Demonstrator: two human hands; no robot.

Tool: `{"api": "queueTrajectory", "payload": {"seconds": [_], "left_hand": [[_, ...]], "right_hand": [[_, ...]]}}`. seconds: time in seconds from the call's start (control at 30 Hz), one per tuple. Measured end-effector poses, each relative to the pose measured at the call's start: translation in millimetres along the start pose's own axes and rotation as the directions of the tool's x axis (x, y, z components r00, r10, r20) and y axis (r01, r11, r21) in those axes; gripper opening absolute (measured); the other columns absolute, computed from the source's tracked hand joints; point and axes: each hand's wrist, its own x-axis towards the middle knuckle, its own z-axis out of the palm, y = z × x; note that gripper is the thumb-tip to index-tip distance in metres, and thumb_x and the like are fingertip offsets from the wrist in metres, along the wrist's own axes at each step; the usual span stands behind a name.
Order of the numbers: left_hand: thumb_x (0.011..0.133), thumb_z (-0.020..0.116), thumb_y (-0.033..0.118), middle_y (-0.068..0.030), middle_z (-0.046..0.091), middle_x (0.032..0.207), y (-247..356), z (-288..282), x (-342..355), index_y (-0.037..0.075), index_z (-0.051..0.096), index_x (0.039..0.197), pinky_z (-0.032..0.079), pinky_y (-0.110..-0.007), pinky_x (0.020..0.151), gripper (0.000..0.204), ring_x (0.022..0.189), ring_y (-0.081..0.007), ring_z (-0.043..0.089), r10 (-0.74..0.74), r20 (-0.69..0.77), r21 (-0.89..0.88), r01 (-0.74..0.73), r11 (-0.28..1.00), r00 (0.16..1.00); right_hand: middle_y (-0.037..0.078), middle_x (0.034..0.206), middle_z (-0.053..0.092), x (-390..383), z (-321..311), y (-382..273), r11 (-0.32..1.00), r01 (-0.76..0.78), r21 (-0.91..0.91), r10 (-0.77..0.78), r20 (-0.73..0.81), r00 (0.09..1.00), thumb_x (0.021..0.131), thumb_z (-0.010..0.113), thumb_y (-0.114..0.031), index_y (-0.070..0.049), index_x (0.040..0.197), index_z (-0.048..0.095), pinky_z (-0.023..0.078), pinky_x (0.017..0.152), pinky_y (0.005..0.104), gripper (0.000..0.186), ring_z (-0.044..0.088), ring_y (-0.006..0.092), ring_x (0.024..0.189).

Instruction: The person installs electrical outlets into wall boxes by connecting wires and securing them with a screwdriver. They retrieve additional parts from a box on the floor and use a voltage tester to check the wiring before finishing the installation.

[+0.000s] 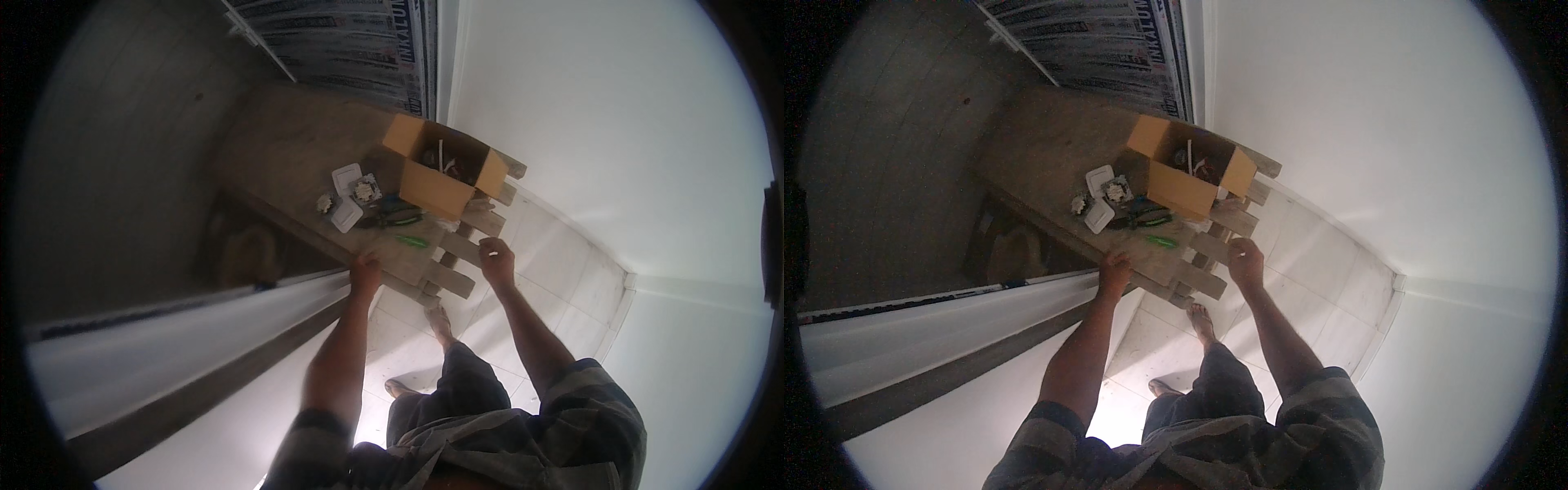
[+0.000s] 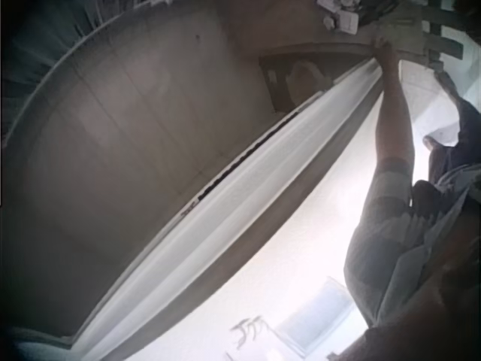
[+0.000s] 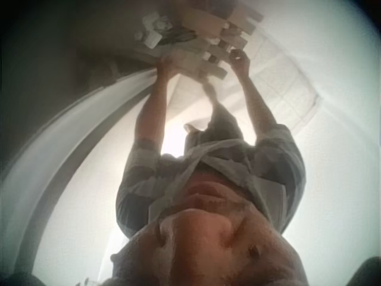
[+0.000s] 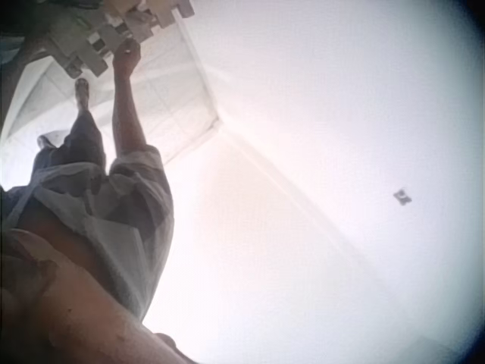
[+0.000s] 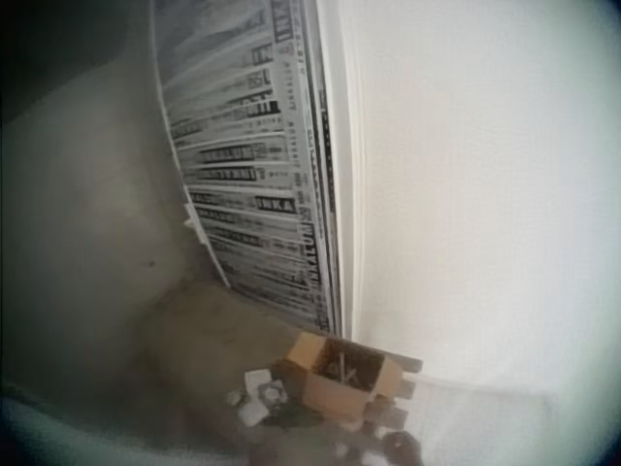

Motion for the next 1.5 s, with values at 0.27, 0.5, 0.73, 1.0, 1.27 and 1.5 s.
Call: {"api": "queueTrajectory", "payload": {"seconds": [0.27,0.5,0.73,1.0,1.27,1.5], "left_hand": [[0.094,0.059,0.015,-0.0237,0.071,0.105,75,4,-98,0.002,0.067,0.117,0.055,-0.044,0.086,0.027,0.101,-0.0375,0.069,0.155,-0.056,0.502,-0.106,0.859,0.986],[0.092,0.060,0.016,-0.0189,0.074,0.095,22,-33,-264,0.002,0.069,0.117,0.056,-0.042,0.085,0.030,0.088,-0.0308,0.073,-0.060,-0.056,0.443,0.079,0.893,0.997],[0.080,0.065,0.020,-0.0140,0.073,0.085,-89,-115,-442,0.007,0.073,0.081,0.056,-0.045,0.080,0.015,0.084,-0.0339,0.070,-0.225,0.073,0.791,0.081,0.607,0.972],[0.078,0.068,0.019,-0.0188,0.074,0.100,-121,-77,-655,0.009,0.078,0.102,0.056,-0.044,0.088,0.028,0.094,-0.0372,0.070,-0.445,-0.487,0.015,0.517,0.856,0.752],[0.090,0.063,0.045,-0.0184,0.073,0.108,-238,81,-860,0.004,0.074,0.115,0.056,-0.042,0.089,0.049,0.099,-0.0300,0.071,-0.836,-0.397,-0.694,0.472,0.543,0.378],[0.093,0.053,0.071,-0.0247,0.061,0.135,-241,228,-903,0.010,0.058,0.142,0.046,-0.060,0.102,0.078,0.121,-0.0398,0.060,-0.932,0.089,-0.991,-0.059,-0.117,0.351]], "right_hand": [[0.012,0.095,0.074,-38,46,-30,0.997,-0.005,0.071,-0.011,0.233,0.973,0.090,0.064,-0.010,-0.004,0.097,0.073,0.058,0.075,0.0348,0.013,0.072,0.0221,0.085],[0.015,0.080,0.069,-68,64,-18,0.991,0.129,-0.046,-0.094,0.458,0.884,0.088,0.066,-0.012,0.000,0.096,0.070,0.052,0.073,0.0344,0.015,0.063,0.0170,0.076],[0.008,0.067,0.064,-125,43,46,0.982,-0.187,-0.036,0.153,0.737,0.659,0.090,0.061,-0.013,-0.001,0.082,0.067,0.050,0.051,0.0332,0.016,0.061,0.0173,0.056],[0.006,0.066,0.060,-231,20,23,0.929,-0.021,-0.369,0.346,0.847,0.404,0.089,0.058,-0.008,-0.001,0.082,0.063,0.049,0.043,0.0314,0.011,0.056,0.0149,0.049],[0.008,0.067,0.057,-373,46,-33,0.848,0.204,-0.489,0.446,0.867,0.224,0.087,0.055,-0.008,-0.004,0.084,0.055,0.049,0.046,0.0346,0.005,0.056,0.0196,0.053],[0.008,0.070,0.057,-506,64,-88,0.822,0.504,-0.265,0.333,0.942,-0.049,0.089,0.057,-0.009,-0.004,0.087,0.055,0.050,0.053,0.0361,0.006,0.058,0.0200,0.059]]}}
